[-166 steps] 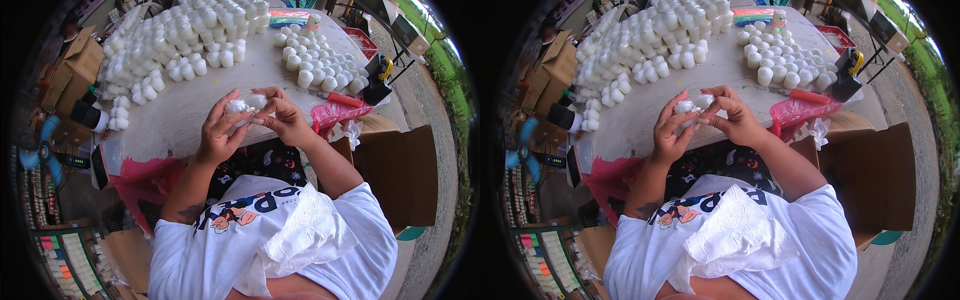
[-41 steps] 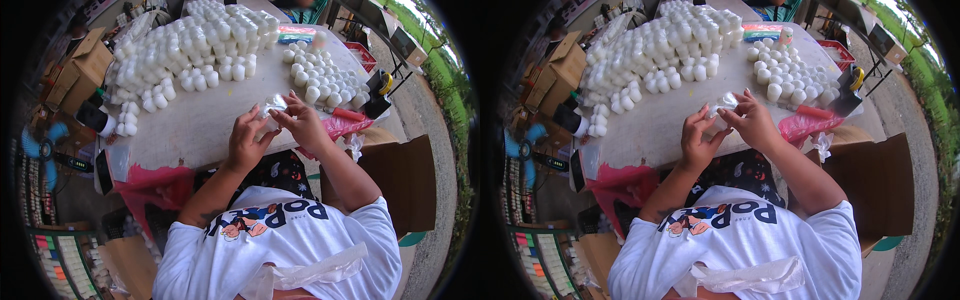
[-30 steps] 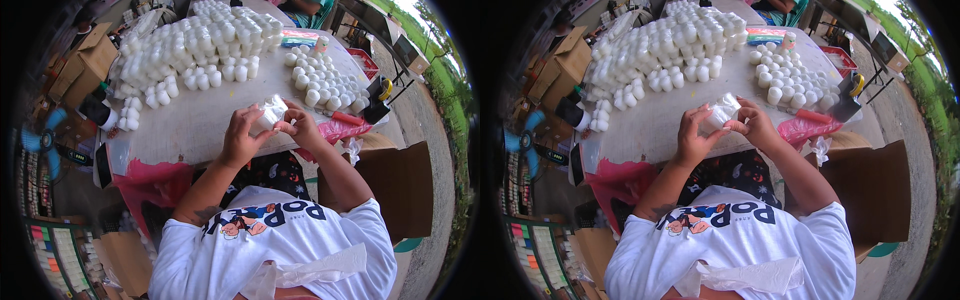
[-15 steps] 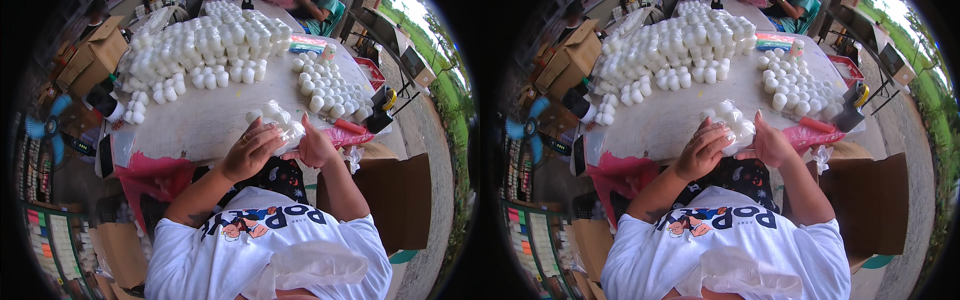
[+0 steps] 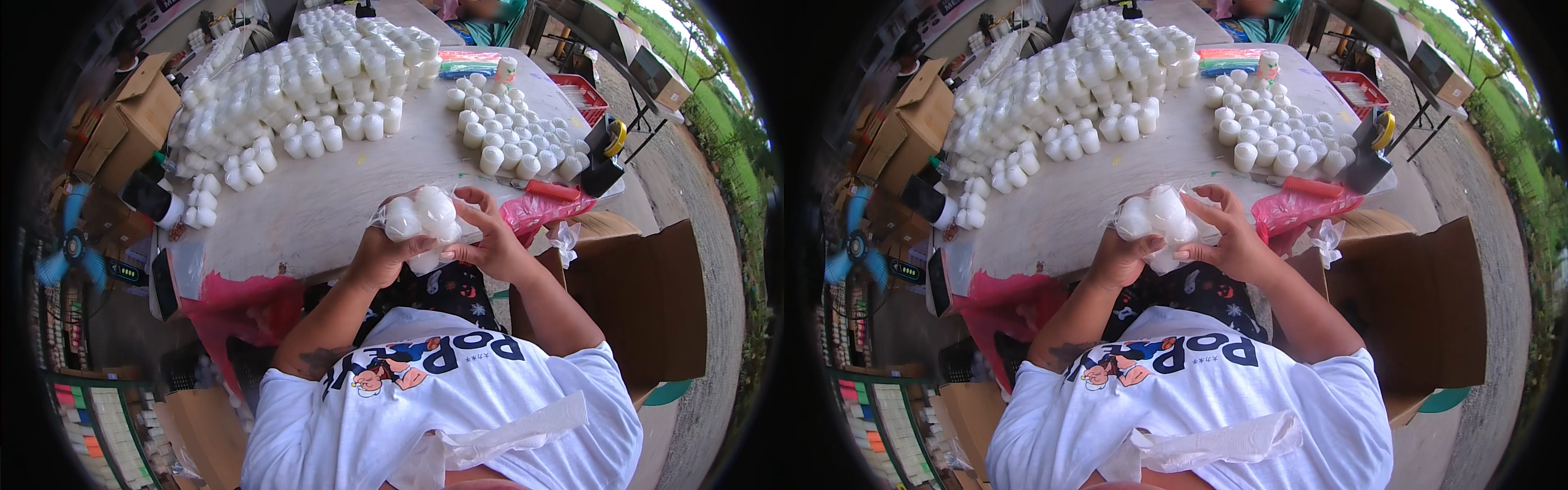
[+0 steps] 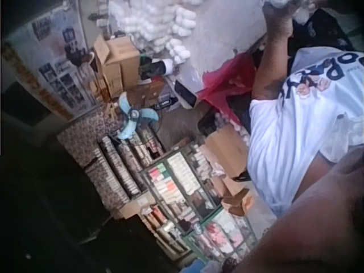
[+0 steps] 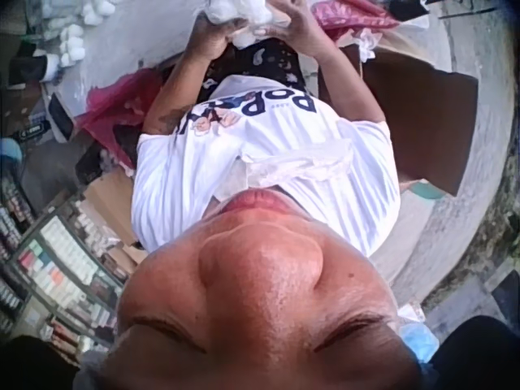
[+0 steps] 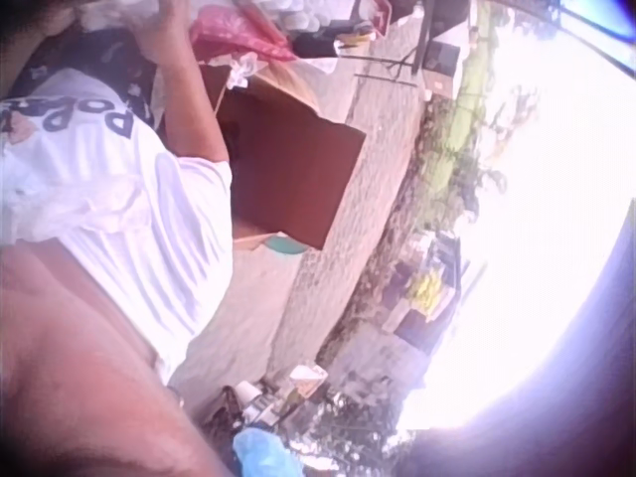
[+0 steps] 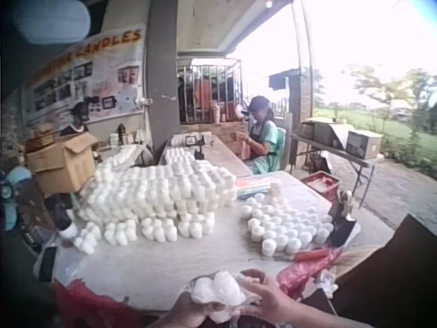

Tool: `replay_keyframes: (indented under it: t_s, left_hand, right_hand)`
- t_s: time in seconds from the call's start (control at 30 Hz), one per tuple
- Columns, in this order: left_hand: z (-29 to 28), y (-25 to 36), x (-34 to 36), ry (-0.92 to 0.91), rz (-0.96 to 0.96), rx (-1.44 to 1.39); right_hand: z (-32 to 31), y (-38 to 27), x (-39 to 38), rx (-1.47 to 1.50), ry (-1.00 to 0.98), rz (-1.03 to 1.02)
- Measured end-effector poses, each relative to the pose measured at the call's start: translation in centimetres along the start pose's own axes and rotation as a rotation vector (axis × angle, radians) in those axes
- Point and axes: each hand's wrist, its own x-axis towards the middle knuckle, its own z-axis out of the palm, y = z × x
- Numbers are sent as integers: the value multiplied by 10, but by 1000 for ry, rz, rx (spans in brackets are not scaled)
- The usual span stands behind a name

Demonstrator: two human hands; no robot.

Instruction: The person packs small white candles into clear plastic bags. They pick up several candles from a table, place them into a bag, and seal it. The person repeats this process multiple times, arranging the finished bags on the table.

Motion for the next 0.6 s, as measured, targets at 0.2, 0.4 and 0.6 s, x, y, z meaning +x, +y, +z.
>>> replay_keyframes:
  t_s: [0.2,0.4,0.6]
  left_hand:
    - [-6,-8,-6,69,233,432]
    - [-2,-10,-3,99,325,592]
    - [6,-12,-8,74,383,696]
  right_hand:
    - [-144,29,-19,-260,1020,-15]
    - [-263,133,-56,378,1210,659]
    - [-274,139,-35,360,1091,670]
